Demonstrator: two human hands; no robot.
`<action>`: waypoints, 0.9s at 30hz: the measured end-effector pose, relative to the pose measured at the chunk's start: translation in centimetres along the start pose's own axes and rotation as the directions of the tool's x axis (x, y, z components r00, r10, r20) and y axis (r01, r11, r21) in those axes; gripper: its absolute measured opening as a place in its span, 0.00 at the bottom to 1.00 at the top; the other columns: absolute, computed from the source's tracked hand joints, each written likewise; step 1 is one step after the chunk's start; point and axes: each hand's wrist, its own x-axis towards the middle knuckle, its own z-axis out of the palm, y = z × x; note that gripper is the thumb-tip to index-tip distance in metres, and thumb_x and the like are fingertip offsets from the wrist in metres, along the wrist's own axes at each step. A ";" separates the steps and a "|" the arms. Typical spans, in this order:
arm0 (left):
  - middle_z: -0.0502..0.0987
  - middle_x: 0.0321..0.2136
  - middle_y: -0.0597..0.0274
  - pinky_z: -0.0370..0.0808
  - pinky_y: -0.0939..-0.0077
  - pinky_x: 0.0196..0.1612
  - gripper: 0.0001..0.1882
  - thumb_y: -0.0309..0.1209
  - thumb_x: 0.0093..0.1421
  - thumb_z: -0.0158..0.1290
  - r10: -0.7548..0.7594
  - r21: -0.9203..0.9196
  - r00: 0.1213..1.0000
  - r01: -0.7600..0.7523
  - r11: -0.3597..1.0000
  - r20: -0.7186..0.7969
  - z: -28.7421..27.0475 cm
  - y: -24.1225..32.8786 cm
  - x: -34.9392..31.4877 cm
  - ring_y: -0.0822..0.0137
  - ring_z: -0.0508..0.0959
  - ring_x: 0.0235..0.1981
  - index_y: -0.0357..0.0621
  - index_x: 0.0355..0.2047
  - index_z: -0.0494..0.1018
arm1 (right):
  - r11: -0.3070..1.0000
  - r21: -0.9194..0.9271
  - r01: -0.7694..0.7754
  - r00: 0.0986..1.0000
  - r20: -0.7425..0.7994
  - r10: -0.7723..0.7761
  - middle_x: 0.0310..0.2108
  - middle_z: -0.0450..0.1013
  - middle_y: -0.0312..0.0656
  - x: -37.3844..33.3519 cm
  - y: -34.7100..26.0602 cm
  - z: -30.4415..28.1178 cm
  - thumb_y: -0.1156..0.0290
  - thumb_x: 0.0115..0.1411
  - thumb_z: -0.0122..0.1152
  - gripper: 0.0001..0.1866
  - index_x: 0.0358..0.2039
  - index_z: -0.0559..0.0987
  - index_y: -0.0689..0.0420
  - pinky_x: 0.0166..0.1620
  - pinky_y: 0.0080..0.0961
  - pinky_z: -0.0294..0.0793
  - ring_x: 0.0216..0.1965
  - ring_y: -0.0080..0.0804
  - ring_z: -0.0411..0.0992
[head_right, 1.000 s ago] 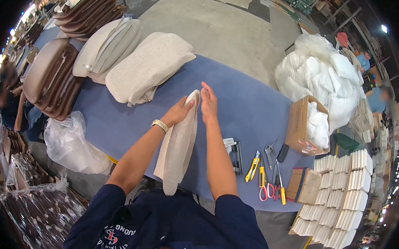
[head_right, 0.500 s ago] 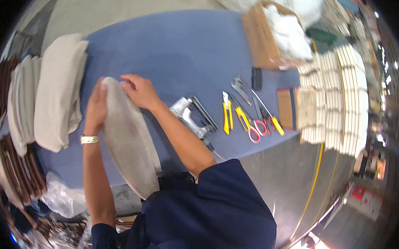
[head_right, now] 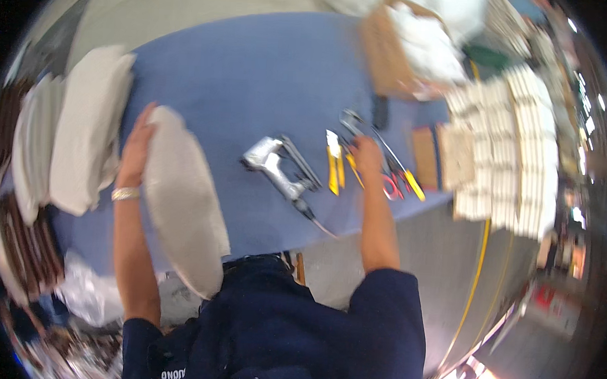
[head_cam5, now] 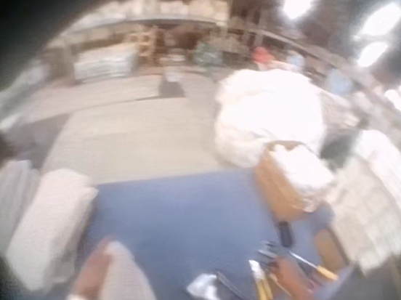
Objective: The person repeatedly inserts white foam inserts into fabric covers, aligns the edges, and smooths the covers by hand. The person handles multiple covers and foam pieces one at a time on a blue worktable in a workshop setting.
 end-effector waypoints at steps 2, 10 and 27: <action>0.60 0.72 0.50 0.53 0.66 0.74 0.33 0.39 0.69 0.50 -0.105 -0.083 0.994 0.106 0.991 0.006 1.7 1.8 -0.1 0.56 0.56 0.74 0.42 0.72 0.59 | 1.000 0.004 -0.025 0.995 0.095 0.025 0.37 0.79 0.49 0.8 0.0 0.4 0.64 0.59 0.66 0.12 0.41 0.83 0.55 0.45 0.46 0.76 0.41 0.53 0.77; 0.57 0.72 0.43 0.53 0.63 0.74 0.45 0.41 0.57 0.56 -0.224 -0.080 0.971 0.230 0.970 0.079 1.1 1.9 1.2 0.48 0.56 0.74 0.43 0.74 0.54 | 0.874 0.474 0.112 0.992 -0.008 -0.123 0.35 0.79 0.52 9.1 -14.6 -8.9 0.73 0.67 0.58 0.04 0.39 0.79 0.59 0.38 0.38 0.78 0.36 0.50 0.80; 0.52 0.72 0.31 0.55 0.62 0.73 0.52 0.47 0.57 0.59 -0.297 -0.070 0.952 0.303 0.951 0.079 1.4 1.4 1.2 0.43 0.55 0.74 0.27 0.71 0.50 | 0.207 -0.016 0.978 0.201 0.312 -0.929 0.28 0.80 0.33 15.2 -45.0 -12.7 0.68 0.54 0.65 0.06 0.33 0.83 0.52 0.31 0.33 0.79 0.36 0.32 0.79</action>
